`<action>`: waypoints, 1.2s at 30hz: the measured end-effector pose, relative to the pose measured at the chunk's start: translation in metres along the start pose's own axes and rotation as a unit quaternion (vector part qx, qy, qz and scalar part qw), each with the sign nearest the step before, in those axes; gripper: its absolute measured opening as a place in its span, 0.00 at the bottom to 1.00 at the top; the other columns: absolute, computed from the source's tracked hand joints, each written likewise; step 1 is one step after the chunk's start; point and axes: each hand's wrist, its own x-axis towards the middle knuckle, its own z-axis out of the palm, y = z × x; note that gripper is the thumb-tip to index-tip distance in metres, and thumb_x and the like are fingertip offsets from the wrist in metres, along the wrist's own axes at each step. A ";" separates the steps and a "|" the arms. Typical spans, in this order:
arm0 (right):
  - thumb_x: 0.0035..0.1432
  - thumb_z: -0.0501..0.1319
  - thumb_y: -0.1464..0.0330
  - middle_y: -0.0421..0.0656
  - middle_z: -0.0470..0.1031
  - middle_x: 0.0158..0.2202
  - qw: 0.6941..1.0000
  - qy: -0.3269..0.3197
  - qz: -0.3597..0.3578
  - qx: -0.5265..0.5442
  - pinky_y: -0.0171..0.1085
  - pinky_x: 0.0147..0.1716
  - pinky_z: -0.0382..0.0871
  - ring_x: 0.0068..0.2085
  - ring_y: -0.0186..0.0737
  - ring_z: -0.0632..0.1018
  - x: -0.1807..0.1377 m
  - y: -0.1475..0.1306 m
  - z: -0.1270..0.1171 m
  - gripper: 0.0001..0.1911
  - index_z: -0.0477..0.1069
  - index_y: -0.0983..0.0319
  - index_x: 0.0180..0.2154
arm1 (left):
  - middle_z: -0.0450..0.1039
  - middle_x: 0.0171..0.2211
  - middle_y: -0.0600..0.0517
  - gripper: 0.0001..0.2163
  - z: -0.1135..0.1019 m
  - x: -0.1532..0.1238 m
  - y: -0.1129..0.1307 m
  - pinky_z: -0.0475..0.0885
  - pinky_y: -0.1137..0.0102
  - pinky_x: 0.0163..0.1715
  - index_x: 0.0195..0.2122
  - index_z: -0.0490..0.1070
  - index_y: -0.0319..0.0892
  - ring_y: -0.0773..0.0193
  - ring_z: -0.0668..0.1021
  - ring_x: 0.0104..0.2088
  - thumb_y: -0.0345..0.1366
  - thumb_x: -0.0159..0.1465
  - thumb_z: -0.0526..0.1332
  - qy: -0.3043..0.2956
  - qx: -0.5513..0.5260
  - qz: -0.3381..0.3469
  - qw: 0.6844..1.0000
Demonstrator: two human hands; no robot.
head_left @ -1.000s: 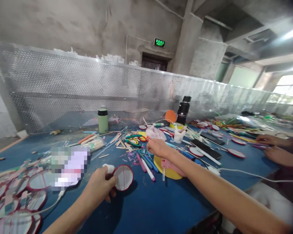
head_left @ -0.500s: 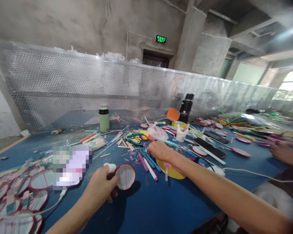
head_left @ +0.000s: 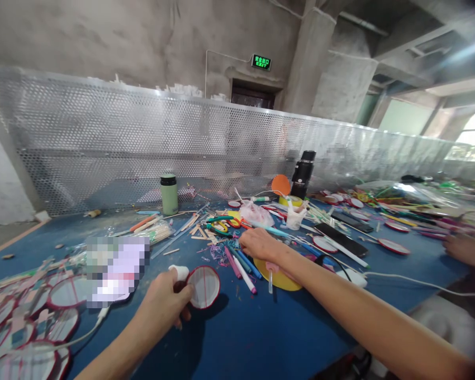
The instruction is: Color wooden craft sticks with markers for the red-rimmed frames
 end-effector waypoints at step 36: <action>0.43 0.57 0.75 0.34 0.68 0.19 0.634 0.054 0.034 0.771 0.27 0.14 0.56 0.17 0.26 0.62 -0.050 -0.106 0.010 0.11 0.76 0.63 0.31 | 0.75 0.25 0.47 0.13 0.003 -0.020 0.021 0.71 0.73 0.26 0.32 0.79 0.33 0.67 0.74 0.25 0.40 0.53 0.71 -0.098 -0.330 -0.040 0.938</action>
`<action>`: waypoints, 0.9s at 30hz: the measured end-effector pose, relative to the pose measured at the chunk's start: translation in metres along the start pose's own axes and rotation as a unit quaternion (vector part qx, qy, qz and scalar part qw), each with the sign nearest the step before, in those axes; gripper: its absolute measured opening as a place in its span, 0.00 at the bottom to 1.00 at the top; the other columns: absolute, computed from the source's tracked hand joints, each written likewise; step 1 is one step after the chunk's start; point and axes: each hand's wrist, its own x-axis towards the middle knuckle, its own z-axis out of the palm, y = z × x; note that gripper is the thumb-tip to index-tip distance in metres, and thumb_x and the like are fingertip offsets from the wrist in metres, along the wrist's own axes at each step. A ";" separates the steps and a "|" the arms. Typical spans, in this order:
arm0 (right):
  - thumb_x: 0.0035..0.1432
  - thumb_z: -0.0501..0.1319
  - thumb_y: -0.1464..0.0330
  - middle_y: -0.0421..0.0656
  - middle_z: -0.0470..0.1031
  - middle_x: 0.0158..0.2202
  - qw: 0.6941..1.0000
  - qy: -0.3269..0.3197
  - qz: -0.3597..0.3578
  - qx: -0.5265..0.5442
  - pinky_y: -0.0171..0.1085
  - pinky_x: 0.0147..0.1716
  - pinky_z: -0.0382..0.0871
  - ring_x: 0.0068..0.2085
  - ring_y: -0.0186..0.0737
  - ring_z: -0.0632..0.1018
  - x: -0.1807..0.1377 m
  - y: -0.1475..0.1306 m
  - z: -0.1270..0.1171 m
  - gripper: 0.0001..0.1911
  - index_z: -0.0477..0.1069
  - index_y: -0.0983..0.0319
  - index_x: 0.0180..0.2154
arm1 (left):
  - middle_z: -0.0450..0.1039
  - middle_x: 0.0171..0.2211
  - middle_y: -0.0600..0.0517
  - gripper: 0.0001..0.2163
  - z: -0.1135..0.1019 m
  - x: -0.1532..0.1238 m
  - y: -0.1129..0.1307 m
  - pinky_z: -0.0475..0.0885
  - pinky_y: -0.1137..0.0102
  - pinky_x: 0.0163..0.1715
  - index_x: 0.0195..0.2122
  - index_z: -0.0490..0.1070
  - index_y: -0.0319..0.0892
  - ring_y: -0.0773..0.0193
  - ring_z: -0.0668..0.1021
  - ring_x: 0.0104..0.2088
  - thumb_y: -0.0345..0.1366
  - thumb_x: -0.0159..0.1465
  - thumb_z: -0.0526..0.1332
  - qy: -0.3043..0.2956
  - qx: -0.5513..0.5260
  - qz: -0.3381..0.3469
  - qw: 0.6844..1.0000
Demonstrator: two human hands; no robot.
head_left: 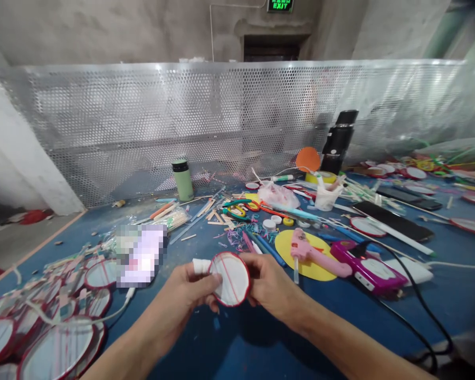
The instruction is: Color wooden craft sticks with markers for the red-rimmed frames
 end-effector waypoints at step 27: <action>0.44 0.60 0.68 0.35 0.65 0.12 0.995 -0.027 0.084 0.034 0.29 0.16 0.57 0.17 0.31 0.67 0.001 -0.005 0.004 0.07 0.76 0.63 0.25 | 0.74 0.23 0.49 0.14 0.003 -0.001 0.002 0.67 0.70 0.31 0.28 0.79 0.34 0.64 0.73 0.26 0.42 0.51 0.71 0.057 0.049 0.043 0.996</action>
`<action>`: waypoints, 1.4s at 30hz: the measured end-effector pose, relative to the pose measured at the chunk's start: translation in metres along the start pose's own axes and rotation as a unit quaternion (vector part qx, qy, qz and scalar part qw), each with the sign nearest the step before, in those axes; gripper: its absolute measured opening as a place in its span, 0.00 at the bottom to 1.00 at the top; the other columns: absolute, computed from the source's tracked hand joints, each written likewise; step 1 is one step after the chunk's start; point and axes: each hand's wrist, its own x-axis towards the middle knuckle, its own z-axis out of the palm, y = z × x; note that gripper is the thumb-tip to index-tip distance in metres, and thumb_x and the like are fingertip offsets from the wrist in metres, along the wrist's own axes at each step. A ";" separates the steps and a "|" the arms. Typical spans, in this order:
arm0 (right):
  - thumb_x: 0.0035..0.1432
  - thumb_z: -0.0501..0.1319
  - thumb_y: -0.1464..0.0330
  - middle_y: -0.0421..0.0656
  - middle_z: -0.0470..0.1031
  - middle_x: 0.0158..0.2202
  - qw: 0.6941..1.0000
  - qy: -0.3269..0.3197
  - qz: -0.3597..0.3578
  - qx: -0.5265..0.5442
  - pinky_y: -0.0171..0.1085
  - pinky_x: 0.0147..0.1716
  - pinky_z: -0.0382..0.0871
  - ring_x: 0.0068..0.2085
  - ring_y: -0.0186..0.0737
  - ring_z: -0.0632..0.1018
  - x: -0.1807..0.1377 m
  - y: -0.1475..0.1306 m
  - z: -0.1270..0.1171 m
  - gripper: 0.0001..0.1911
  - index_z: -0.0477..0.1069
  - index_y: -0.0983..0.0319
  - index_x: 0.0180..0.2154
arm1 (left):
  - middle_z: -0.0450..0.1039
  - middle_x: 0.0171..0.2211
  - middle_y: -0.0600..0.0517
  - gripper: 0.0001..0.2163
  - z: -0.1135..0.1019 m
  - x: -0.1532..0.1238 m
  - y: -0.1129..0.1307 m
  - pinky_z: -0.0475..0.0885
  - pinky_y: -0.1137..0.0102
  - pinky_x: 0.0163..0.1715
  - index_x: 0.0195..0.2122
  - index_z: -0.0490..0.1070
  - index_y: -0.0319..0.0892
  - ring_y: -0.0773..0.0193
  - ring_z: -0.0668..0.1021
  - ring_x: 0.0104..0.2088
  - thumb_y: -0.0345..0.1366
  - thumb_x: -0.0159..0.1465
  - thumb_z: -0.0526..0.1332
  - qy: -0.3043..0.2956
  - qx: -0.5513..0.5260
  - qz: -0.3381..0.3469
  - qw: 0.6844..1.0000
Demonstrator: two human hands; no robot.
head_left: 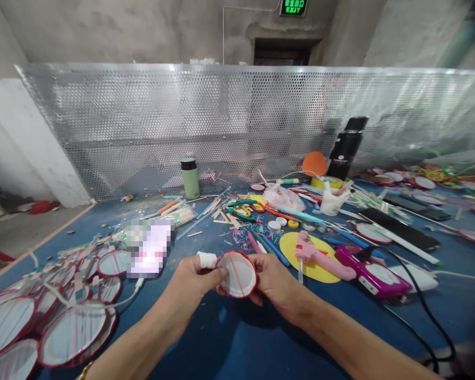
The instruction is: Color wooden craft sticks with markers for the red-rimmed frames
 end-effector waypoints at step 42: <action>0.60 0.55 0.68 0.35 0.67 0.20 0.983 -0.041 -0.110 -0.144 0.30 0.20 0.60 0.20 0.32 0.68 -0.001 0.004 -0.002 0.06 0.62 0.60 0.30 | 0.78 0.26 0.49 0.09 0.007 -0.005 0.005 0.69 0.69 0.39 0.28 0.80 0.36 0.63 0.76 0.31 0.36 0.49 0.73 -0.019 -0.137 0.011 0.990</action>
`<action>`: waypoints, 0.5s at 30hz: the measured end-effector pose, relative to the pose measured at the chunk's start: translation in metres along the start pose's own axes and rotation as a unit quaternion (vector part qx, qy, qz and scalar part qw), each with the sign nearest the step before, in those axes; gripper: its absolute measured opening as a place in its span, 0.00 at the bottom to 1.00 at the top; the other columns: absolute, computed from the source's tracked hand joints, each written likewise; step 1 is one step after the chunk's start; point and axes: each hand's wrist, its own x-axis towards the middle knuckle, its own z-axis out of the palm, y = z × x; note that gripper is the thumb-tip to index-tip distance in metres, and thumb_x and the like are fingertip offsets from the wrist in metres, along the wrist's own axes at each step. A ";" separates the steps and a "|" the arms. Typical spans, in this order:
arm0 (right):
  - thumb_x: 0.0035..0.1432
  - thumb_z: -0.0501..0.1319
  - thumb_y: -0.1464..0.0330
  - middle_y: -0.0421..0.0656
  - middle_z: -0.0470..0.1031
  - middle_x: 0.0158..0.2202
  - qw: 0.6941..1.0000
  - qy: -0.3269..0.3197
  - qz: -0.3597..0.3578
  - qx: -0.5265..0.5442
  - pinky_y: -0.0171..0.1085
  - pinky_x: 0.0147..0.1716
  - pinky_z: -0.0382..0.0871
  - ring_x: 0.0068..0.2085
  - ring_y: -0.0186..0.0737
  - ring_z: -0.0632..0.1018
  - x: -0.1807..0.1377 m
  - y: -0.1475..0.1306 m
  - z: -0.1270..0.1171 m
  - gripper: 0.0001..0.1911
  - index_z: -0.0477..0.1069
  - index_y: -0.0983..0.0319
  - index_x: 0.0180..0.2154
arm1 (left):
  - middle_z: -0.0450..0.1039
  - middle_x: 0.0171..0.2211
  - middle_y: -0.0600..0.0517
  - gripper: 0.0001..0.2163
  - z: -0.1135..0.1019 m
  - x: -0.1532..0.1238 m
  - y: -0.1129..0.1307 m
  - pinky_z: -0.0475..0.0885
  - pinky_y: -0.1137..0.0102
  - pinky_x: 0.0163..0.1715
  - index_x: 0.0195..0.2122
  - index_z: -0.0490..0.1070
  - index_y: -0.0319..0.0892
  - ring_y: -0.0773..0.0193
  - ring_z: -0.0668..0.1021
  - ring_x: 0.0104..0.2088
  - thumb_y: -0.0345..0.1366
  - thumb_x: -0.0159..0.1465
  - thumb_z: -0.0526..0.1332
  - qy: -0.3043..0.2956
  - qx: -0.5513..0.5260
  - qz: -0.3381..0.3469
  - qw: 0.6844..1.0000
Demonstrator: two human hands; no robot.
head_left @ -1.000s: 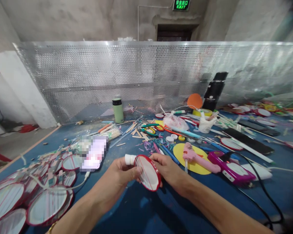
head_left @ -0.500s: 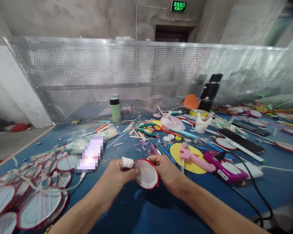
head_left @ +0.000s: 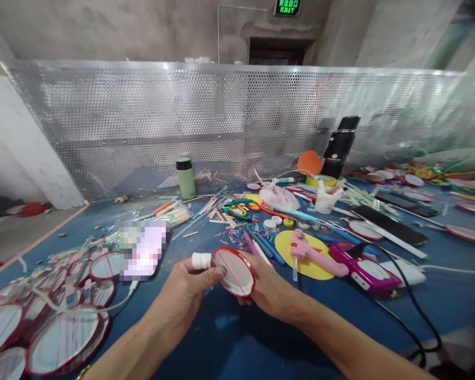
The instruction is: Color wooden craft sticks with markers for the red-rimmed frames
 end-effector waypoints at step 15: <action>0.50 0.63 0.70 0.36 0.61 0.23 0.905 0.028 -0.007 0.425 0.31 0.28 0.61 0.25 0.30 0.63 -0.003 -0.022 -0.011 0.12 0.62 0.63 0.21 | 0.73 0.25 0.49 0.09 -0.003 -0.007 0.011 0.63 0.73 0.27 0.30 0.78 0.36 0.68 0.70 0.25 0.37 0.55 0.70 -0.077 0.071 -0.044 0.993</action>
